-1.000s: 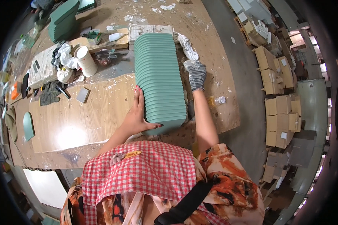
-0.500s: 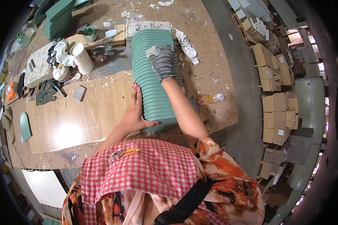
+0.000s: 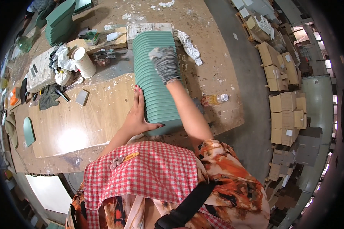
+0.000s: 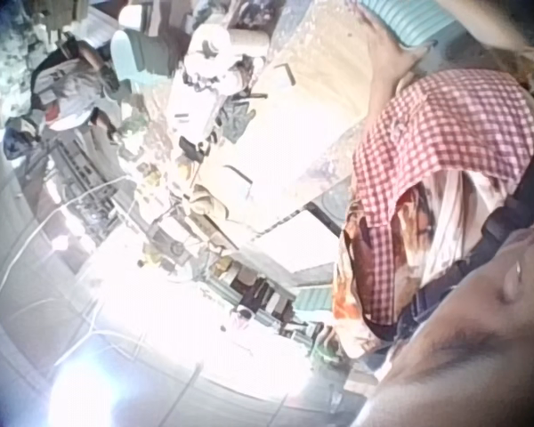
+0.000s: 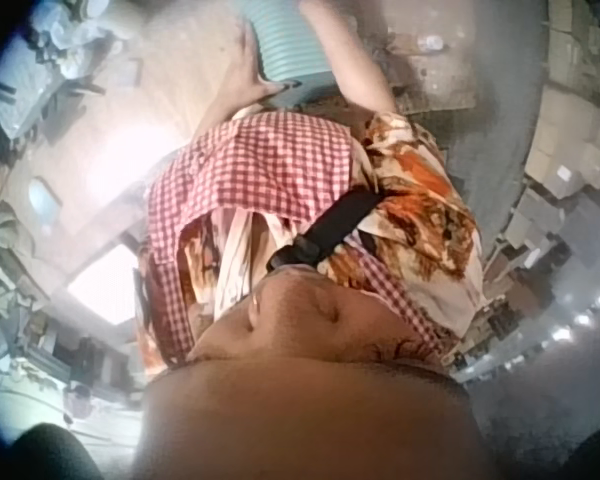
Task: The person applies liquid from a bottle to a cloth and wipes the surface and edges of curved green foam blocks stacked on a workbench.
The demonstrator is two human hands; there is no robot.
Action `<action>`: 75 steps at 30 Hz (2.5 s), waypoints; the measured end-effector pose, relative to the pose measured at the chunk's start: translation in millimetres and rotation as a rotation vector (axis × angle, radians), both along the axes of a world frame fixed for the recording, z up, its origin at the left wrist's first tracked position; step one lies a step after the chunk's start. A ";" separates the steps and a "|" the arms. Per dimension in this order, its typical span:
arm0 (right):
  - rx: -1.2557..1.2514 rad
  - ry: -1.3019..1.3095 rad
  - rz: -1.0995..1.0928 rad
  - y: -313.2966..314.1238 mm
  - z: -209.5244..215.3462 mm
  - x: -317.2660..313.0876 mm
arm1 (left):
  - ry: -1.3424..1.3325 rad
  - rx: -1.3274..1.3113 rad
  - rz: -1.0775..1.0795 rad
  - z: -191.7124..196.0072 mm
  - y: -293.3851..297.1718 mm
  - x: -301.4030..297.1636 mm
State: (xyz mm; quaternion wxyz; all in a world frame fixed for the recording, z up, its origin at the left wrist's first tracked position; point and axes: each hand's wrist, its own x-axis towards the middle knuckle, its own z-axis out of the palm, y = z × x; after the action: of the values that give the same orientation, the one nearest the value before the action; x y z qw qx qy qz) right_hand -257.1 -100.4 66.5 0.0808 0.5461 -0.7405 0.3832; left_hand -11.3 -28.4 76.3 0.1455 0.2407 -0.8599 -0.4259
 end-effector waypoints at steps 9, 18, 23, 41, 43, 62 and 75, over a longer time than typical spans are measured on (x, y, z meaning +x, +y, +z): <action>-0.017 -0.606 -0.234 66.1 -8.6 -82.3 | 0.045 0.109 -0.033 3.9 -0.8 -3.3; -0.011 -0.499 -0.015 39.6 8.6 -54.4 | -0.010 0.031 -0.005 -2.2 -4.5 6.1; 0.114 -0.356 -0.075 56.4 7.6 -94.0 | -0.009 0.063 -0.010 -0.4 -1.6 2.2; 0.262 0.068 0.064 -32.9 23.3 43.8 | 0.013 0.066 0.004 1.7 -0.8 1.8; 0.423 0.029 0.155 -41.4 22.3 61.9 | 0.017 0.055 0.004 -0.7 -0.7 3.1; 0.154 -0.476 -0.257 35.2 24.1 -54.8 | 0.006 0.072 0.023 0.2 -2.9 6.0; 0.112 -0.266 -0.003 -36.3 -1.8 27.5 | -0.039 0.060 0.076 -7.9 -4.2 17.2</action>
State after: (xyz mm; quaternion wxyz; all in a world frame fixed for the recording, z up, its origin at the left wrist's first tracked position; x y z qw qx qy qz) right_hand -229.6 -136.7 64.7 -0.0481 0.4930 -0.7656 0.4104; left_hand 5.9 -32.6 68.4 0.1376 0.2856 -0.8396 -0.4410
